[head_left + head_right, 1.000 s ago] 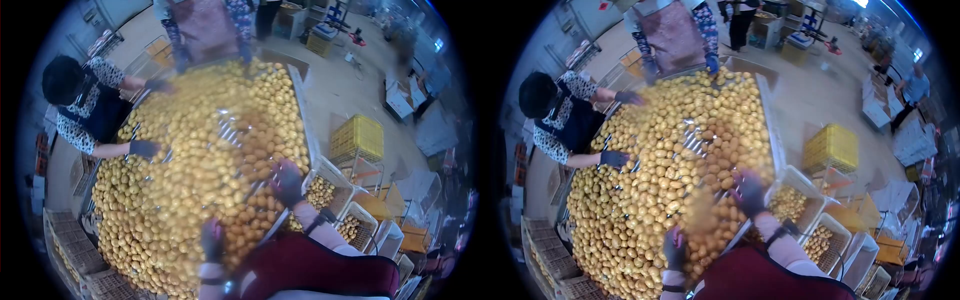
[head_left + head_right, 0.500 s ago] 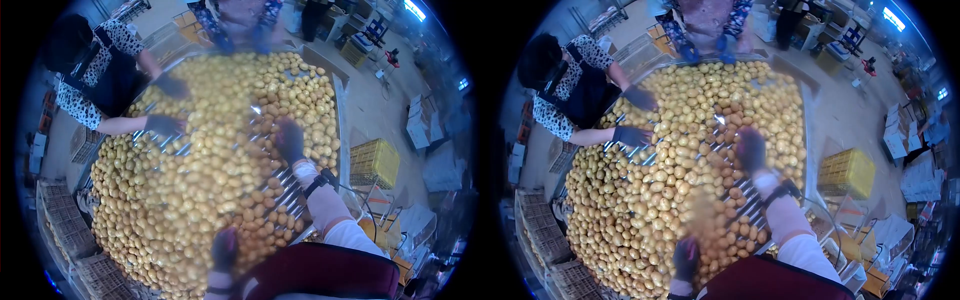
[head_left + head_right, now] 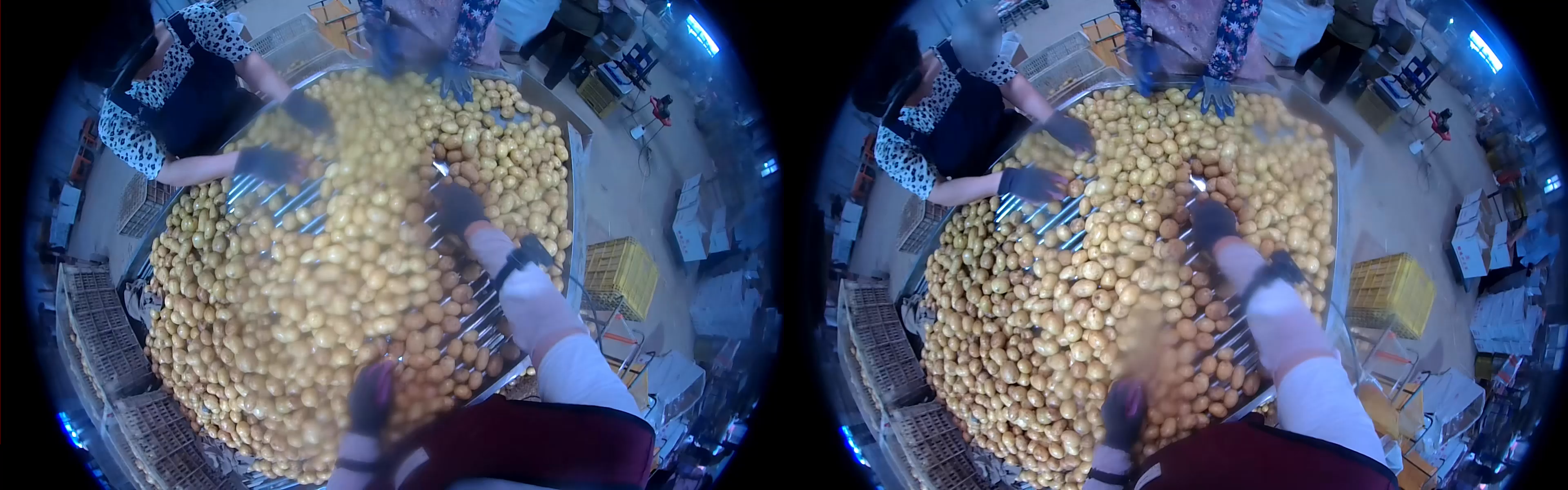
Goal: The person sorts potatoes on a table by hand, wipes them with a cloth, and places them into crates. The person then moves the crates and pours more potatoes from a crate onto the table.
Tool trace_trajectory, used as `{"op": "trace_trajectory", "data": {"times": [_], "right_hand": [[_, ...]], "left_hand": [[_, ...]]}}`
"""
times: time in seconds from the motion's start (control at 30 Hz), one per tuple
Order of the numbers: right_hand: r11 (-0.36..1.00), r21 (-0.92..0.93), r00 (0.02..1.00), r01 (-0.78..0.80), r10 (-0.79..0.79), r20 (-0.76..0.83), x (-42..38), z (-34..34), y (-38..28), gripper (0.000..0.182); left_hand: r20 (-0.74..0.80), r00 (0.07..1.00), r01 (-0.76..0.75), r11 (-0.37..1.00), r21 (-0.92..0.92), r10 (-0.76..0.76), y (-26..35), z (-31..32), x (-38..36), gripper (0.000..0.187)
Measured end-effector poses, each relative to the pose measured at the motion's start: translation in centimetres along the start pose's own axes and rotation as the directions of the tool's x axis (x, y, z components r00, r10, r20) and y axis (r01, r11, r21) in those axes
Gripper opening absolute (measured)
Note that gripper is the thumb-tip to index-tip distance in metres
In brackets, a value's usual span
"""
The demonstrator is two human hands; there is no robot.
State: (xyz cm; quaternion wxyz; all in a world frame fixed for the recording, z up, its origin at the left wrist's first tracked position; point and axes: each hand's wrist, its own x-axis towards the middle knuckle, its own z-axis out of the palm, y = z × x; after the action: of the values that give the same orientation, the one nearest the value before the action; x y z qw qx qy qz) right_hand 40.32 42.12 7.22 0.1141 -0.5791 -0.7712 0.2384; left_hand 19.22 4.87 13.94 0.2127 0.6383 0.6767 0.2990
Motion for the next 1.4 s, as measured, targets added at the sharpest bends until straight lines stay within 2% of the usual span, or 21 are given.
{"op": "trace_trajectory", "data": {"times": [0.1, 0.2, 0.3, 0.4, 0.5, 0.53, 0.67, 0.7, 0.73, 0.77, 0.83, 0.87, 0.93, 1.07, 1.13, 1.2, 1.27, 1.3, 1.33, 1.37, 1.4], "right_hand": [[0.976, -0.215, 0.996, 0.021, -0.001, 0.094, 1.4, 1.4, 0.5, 0.033], [0.998, 0.052, 0.992, -0.024, 0.017, 0.125, -2.8, -0.4, -1.5, 0.041], [0.972, 0.211, 0.984, 0.103, -0.069, -0.162, -7.3, 1.8, -0.7, 0.043], [0.995, 0.049, 0.993, 0.092, -0.088, -0.079, -12.1, 2.5, -0.2, 0.046], [0.977, 0.209, 0.997, -0.028, 0.011, 0.079, -12.4, 0.5, -1.0, 0.046], [0.982, 0.191, 0.999, 0.008, -0.017, 0.046, -11.7, 0.8, -0.8, 0.043], [0.998, 0.068, 0.988, 0.018, -0.028, 0.154, -9.6, 0.5, -0.9, 0.041], [0.999, 0.034, 0.986, 0.012, -0.017, 0.164, -9.2, 0.9, -0.6, 0.04], [1.0, -0.001, 0.985, 0.01, -0.01, 0.174, -8.9, 1.1, -0.4, 0.04], [0.999, -0.037, 0.983, 0.013, -0.006, 0.183, -8.5, 1.3, -0.3, 0.039], [0.992, 0.052, 0.982, 0.111, -0.118, 0.144, -8.2, 1.8, 0.6, 0.041], [0.992, 0.051, 0.978, 0.113, -0.12, 0.172, -7.9, 1.9, 0.8, 0.041], [0.993, 0.042, 0.967, 0.108, -0.115, 0.228, -7.5, 2.0, 0.7, 0.042], [0.994, 0.06, 0.966, 0.093, -0.105, 0.236, -8.3, 2.4, 0.4, 0.045], [0.986, 0.15, 0.984, 0.071, -0.094, 0.154, -10.3, 2.8, 0.0, 0.047], [0.917, 0.398, 0.999, 0.018, -0.033, 0.032, -14.3, 3.4, -1.0, 0.048], [0.714, 0.699, 1.0, -0.019, 0.006, 0.021, -19.0, 3.1, -3.8, 0.05], [0.517, 0.854, 0.998, -0.052, -0.011, 0.067, -21.8, 1.9, -6.4, 0.048], [0.285, 0.955, 0.995, -0.086, -0.031, 0.099, -24.2, 1.1, -8.6, 0.047], [0.385, 0.921, 0.985, 0.054, -0.171, 0.013, -26.2, 2.6, -8.2, 0.043], [0.471, 0.862, 0.966, 0.186, -0.248, -0.073, -27.2, 1.6, -9.5, 0.039]], "left_hand": [[0.017, 0.999, 0.028, 0.999, -0.021, -0.028, -0.6, 0.4, -0.1, 0.019], [0.082, 0.991, 0.108, 0.993, -0.056, -0.104, -0.8, 0.2, -0.8, 0.026], [0.066, 0.991, 0.121, 0.989, -0.084, -0.115, -0.5, 0.1, -0.7, 0.027], [0.068, 0.996, 0.061, 0.996, -0.072, -0.057, -0.9, -0.1, -0.8, 0.027], [0.044, 0.998, -0.041, 0.998, -0.044, 0.043, -1.9, 0.5, -1.0, 0.028], [0.063, 0.996, -0.069, 0.997, -0.023, 0.07, -2.8, 0.9, -1.1, 0.028], [0.097, 0.988, -0.125, 0.99, 0.062, 0.119, -5.0, 2.2, -1.9, 0.027], [0.062, 0.998, 0.03, 0.981, -0.193, -0.018, -4.1, 1.7, -1.6, 0.028], [0.06, 0.985, 0.17, 0.883, -0.438, -0.16, -2.6, 1.0, -0.9, 0.03], [0.089, 0.952, 0.278, 0.705, -0.652, -0.293, -1.5, 0.3, -0.4, 0.031], [0.262, 0.896, 0.386, 0.34, -0.858, -0.358, -1.4, -0.9, -0.1, 0.05], [0.343, 0.86, 0.383, 0.034, -0.923, -0.379, -0.9, -0.4, 0.3, 0.055], [0.412, 0.865, 0.361, -0.216, -0.907, -0.287, -0.8, -0.2, 0.3, 0.07], [0.414, 0.873, 0.292, -0.404, -0.867, -0.257, 0.1, 0.3, 0.1, 0.07], [0.412, 0.878, 0.28, -0.439, -0.854, -0.243, 0.4, 0.3, -0.1, 0.069], [0.399, 0.889, 0.258, -0.472, -0.843, -0.226, 0.5, 1.0, 0.4, 0.067], [0.377, 0.896, 0.223, -0.497, -0.839, -0.234, -0.3, 2.2, 0.3, 0.065], [0.343, 0.89, 0.178, -0.463, -0.868, -0.301, -0.2, 2.7, 0.3, 0.065], [0.31, 0.881, 0.143, -0.423, -0.895, -0.359, 0.4, 3.5, 0.9, 0.064], [0.274, 0.872, 0.112, -0.381, -0.918, -0.405, 1.2, 4.3, 1.4, 0.064], [0.165, 0.921, 0.165, -0.031, -0.986, -0.354, 1.9, 5.2, 1.7, 0.063]]}}
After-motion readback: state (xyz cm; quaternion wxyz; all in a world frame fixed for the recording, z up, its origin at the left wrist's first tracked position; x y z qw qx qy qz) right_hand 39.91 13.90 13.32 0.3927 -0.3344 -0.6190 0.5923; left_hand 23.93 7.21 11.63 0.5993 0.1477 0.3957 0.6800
